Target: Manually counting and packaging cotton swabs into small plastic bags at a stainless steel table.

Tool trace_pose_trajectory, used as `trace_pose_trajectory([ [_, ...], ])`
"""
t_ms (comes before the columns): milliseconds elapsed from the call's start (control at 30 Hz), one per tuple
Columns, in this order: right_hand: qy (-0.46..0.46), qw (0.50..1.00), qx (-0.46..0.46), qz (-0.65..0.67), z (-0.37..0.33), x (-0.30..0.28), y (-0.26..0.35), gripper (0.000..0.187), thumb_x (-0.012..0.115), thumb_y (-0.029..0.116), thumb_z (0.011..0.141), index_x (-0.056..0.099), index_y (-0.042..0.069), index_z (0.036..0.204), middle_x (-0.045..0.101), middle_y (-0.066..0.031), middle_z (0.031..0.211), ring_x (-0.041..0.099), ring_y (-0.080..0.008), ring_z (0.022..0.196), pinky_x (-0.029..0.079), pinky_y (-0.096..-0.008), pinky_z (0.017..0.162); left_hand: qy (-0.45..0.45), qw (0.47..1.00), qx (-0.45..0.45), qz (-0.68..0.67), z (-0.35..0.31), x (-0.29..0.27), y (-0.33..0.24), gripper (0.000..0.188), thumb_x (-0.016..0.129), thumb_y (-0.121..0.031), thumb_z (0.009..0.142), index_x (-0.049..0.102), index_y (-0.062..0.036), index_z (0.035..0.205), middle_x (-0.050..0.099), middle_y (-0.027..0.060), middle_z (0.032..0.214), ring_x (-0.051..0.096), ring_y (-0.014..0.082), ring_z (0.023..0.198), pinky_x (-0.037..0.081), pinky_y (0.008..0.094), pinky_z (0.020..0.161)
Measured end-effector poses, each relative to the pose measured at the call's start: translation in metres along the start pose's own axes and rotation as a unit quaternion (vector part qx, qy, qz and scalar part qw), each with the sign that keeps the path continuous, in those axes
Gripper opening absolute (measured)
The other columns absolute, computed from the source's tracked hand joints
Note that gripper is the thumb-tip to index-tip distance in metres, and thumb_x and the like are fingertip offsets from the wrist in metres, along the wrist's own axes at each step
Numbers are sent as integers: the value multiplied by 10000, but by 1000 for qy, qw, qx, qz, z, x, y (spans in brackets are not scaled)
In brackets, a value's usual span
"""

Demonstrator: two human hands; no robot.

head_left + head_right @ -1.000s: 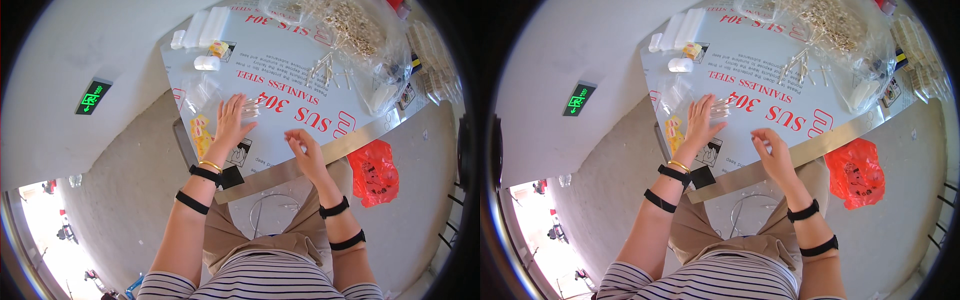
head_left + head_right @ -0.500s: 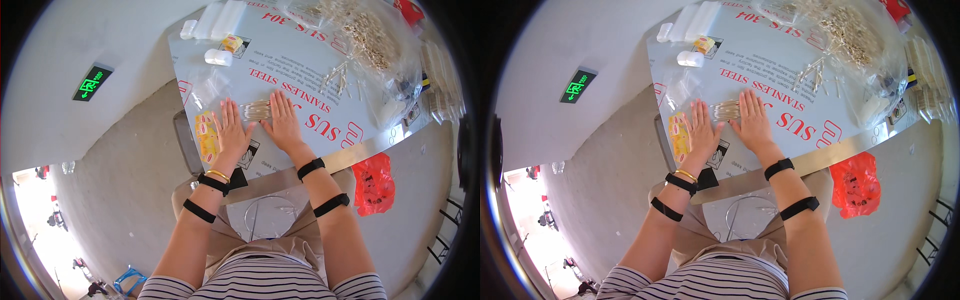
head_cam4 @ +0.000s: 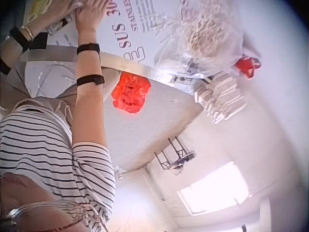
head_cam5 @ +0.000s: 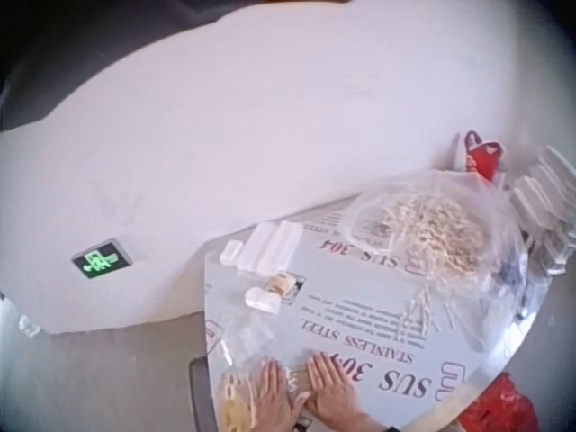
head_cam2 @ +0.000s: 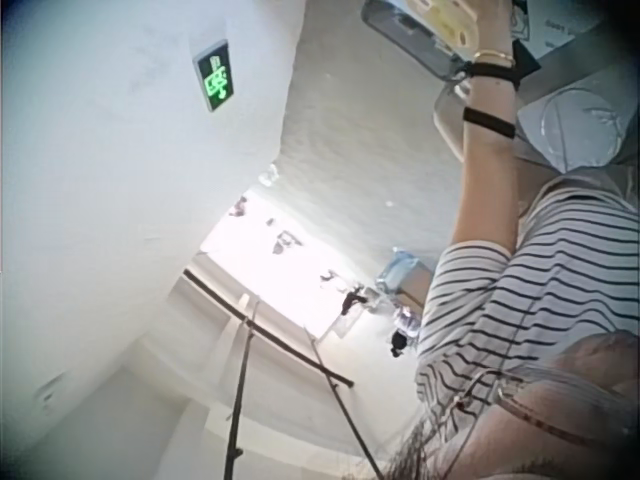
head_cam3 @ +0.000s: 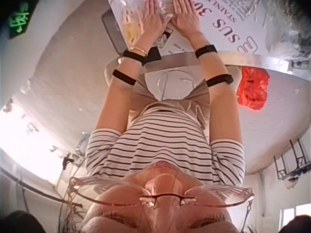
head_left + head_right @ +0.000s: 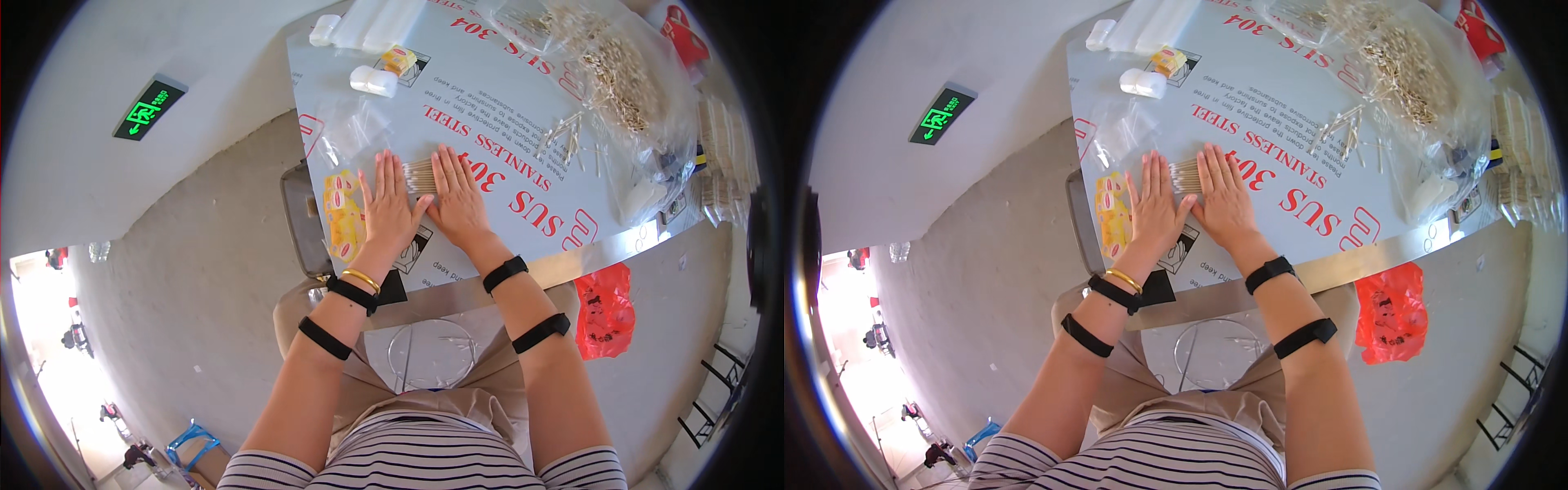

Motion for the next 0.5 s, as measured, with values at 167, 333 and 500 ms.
trace_pose_trajectory([
  [167,3,1000,-20,-23,0,1,2,729,524,373,947,298,-16,1520,241,-166,1618,214,-298,1509,164,-443,1242,-3,1000,7,17,1,1,-1,897,296,-618,993,166,77,1544,132,211,1641,37,299,1544,-49,547,1211],
  [333,10,999,-37,-24,1,0,3,686,524,361,952,323,53,1531,244,-139,1623,208,-304,1511,160,-465,1240,-7,1000,19,20,2,0,-1,892,298,-617,994,170,73,1545,132,207,1642,43,298,1543,-23,548,1217],
  [500,25,998,-55,-35,2,0,4,661,516,356,959,325,113,1543,245,-119,1627,193,-315,1514,154,-483,1238,-16,999,27,19,3,0,-2,896,279,-630,994,188,73,1542,146,204,1640,52,307,1541,0,560,1217],
])
Point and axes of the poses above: each hand's wrist, its own z-axis towards the middle knuckle, its own x-axis out of the palm, y = z × x, the point moved 5 cm from there along z, towards the middle knuckle
